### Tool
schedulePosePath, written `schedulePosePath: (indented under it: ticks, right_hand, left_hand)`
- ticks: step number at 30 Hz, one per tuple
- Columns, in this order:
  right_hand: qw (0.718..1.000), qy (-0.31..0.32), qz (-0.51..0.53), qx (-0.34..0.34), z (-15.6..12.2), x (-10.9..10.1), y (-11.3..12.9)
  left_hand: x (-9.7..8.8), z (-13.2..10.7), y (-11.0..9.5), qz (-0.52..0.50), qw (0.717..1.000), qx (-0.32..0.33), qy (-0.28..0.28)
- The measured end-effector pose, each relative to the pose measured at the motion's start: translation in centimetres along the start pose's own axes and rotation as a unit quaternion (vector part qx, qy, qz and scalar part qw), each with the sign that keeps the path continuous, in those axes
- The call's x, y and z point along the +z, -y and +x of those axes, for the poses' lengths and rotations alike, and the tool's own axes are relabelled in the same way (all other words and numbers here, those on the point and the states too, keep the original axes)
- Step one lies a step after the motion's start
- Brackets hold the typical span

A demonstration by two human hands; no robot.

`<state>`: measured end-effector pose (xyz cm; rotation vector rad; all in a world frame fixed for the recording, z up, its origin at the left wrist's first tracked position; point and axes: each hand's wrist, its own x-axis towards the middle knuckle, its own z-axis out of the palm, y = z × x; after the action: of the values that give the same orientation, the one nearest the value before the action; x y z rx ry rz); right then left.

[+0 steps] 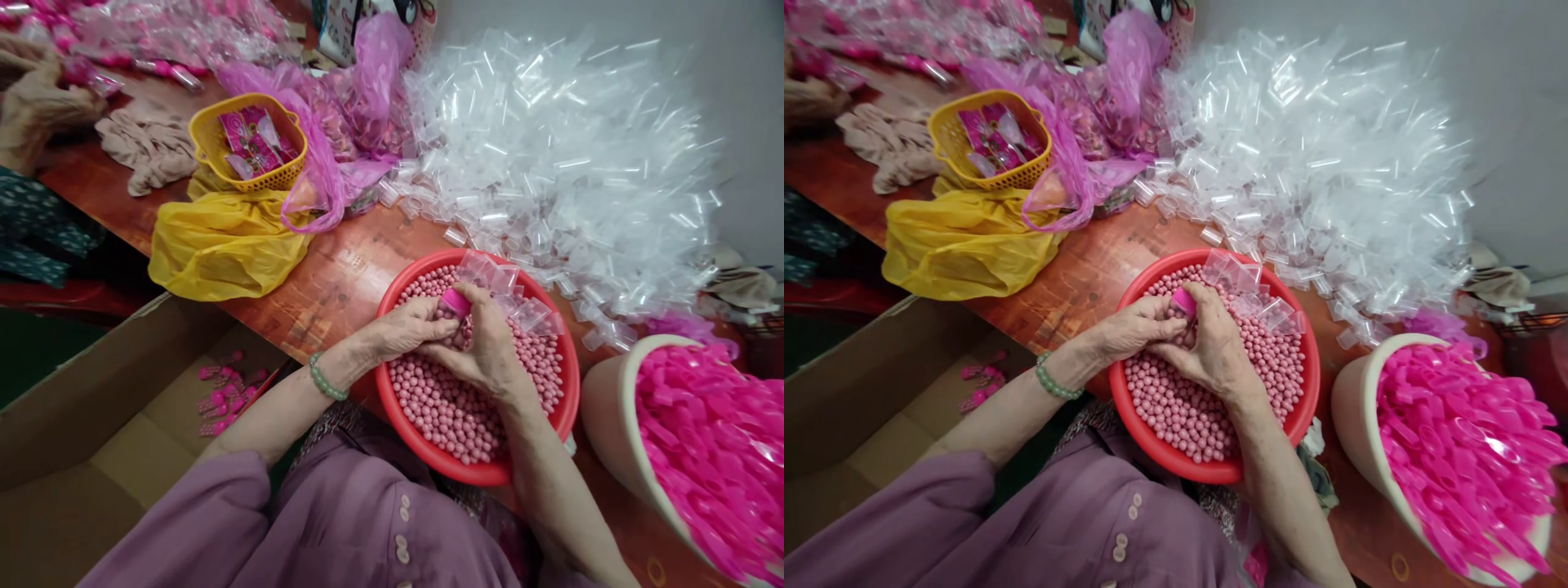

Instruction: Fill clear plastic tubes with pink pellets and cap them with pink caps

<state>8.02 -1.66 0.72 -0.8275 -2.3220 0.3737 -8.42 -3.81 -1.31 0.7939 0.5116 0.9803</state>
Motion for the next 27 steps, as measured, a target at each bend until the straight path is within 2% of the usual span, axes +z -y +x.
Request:
schedulePosePath:
  ticks: [2,4,6,8,15,20,22,27]
  right_hand:
    - [0.994,-0.007,0.093,0.063,-0.1,-0.2,0.0]
    - [0.975,-0.055,0.158,0.145,-0.1,-0.2,0.1]
    - [0.955,-0.110,0.184,0.205,0.0,0.0,0.3]
    - [0.947,-0.132,0.190,0.221,0.1,0.1,0.5]
    - [0.975,-0.103,0.117,0.158,0.3,-0.8,0.3]
    - [0.999,-0.022,0.019,0.021,0.2,-1.0,0.0]
    - [0.999,-0.001,-0.036,-0.019,0.1,-0.5,0.1]
    - [0.990,-0.007,-0.134,-0.047,0.1,0.3,0.7]
  left_hand:
    - [0.0,0.0,0.0,0.030,0.999,0.011,-0.006]
    - [0.1,0.0,-0.1,0.057,0.998,0.017,-0.001]
    - [0.1,0.1,-0.3,0.081,0.997,0.016,0.008]
    - [0.1,0.1,-0.4,0.095,0.995,0.012,0.007]
    - [0.0,0.1,-0.2,0.085,0.996,-0.011,0.005]
    - [-0.2,0.1,-0.2,0.041,0.999,-0.013,0.004]
    - [-0.3,0.1,-0.2,0.020,0.999,-0.025,-0.003]
    - [-0.4,0.1,-0.4,-0.060,0.997,-0.034,0.019]
